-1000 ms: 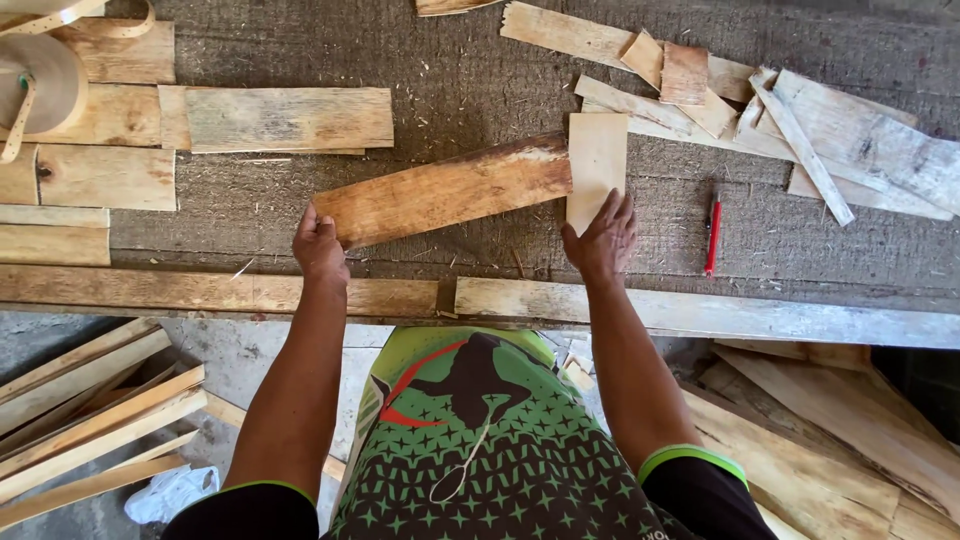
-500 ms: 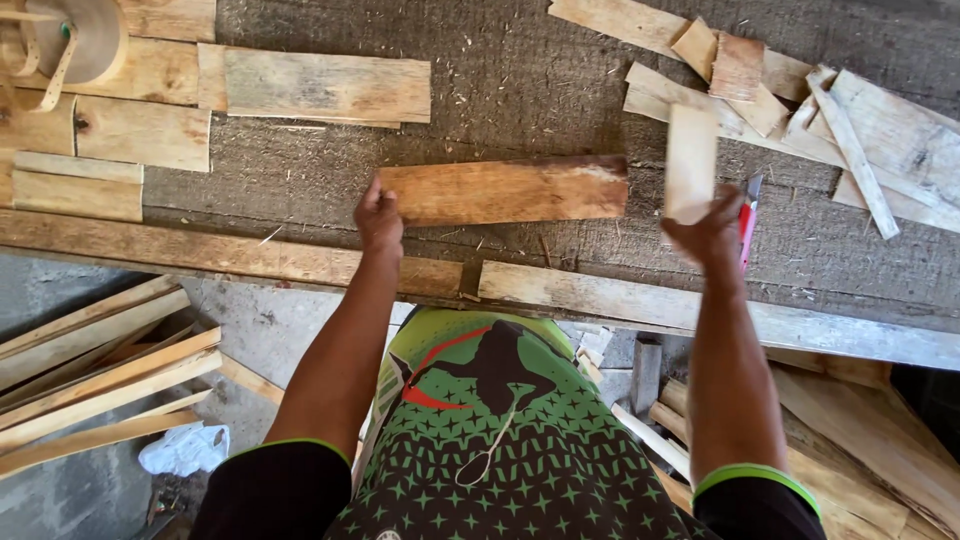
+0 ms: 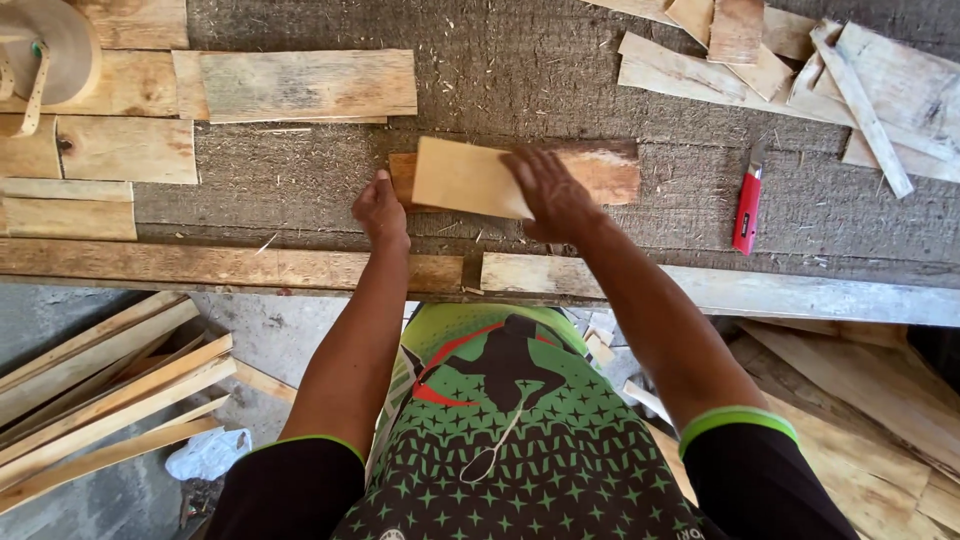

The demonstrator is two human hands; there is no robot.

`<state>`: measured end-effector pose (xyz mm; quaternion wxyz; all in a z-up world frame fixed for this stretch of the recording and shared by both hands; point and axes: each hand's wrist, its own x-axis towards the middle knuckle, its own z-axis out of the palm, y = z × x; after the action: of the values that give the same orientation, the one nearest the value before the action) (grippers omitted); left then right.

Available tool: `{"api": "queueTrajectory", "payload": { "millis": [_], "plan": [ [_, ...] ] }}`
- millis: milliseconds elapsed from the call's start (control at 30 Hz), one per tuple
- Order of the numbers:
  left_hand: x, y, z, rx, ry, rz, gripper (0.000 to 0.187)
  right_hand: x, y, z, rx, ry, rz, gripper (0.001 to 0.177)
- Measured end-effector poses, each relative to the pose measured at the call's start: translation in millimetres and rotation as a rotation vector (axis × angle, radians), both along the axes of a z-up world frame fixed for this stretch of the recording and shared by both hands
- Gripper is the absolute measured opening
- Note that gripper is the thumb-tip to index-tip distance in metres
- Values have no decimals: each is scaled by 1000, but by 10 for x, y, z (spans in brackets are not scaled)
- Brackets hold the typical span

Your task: Cutting and arranging thin wood veneer strips using a utility knife on a workbench.

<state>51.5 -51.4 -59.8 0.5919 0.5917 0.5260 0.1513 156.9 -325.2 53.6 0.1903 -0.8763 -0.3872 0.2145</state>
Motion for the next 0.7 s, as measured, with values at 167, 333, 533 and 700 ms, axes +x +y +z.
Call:
{"api": "queueTrajectory", "payload": {
  "millis": [167, 333, 533, 700],
  "plan": [
    [-100, 121, -343, 15, -77, -46, 25, 54, 449, -230, -296, -86, 270, 111],
    [-68, 109, -372, 35, -85, -74, 32, -28, 648, -259, -336, -219, 248, 99],
    [-70, 117, -321, -41, -40, -20, 33, -181, 908, -236, -318, 80, 55, 99],
    [-75, 123, -335, -56, -76, -15, 31, -286, 947, -646, -300, -84, 35, 84]
  ]
}}
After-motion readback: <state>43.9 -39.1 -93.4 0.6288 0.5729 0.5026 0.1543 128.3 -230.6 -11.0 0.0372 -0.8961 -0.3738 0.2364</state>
